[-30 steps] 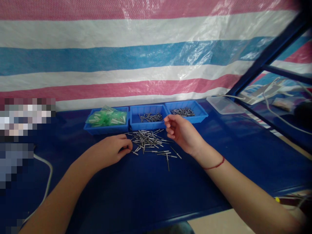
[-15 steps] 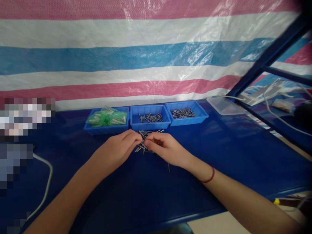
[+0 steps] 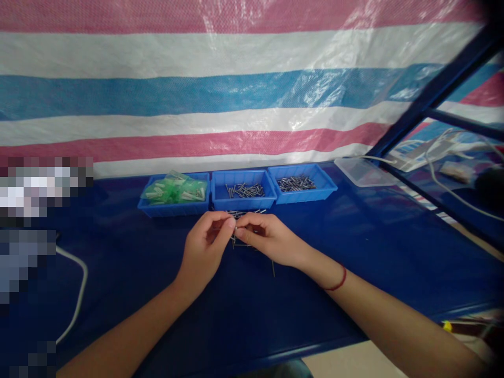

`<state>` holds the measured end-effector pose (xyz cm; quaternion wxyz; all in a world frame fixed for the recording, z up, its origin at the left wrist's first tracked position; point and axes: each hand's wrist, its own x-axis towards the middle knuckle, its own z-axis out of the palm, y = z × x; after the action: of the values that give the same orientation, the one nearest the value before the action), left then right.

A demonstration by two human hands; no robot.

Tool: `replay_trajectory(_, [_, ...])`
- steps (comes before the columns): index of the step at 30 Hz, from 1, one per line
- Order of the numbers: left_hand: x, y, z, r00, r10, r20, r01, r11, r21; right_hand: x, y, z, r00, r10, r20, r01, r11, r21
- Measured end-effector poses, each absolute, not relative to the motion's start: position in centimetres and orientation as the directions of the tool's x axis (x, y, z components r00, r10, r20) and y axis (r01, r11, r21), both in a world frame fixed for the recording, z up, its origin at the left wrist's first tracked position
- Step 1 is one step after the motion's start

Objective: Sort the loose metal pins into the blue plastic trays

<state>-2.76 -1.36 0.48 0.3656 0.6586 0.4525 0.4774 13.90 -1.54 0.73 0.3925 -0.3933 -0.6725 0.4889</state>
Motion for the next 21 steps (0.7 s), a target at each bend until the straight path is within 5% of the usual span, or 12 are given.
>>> replay_trajectory(21, [-2.62,-2.16,0.44,0.153,0.898,0.413,0.274,-0.441,0.855,13.97,-1.77,0.75,-0.295,0.938,0.184,0.164,0.239,-0.957])
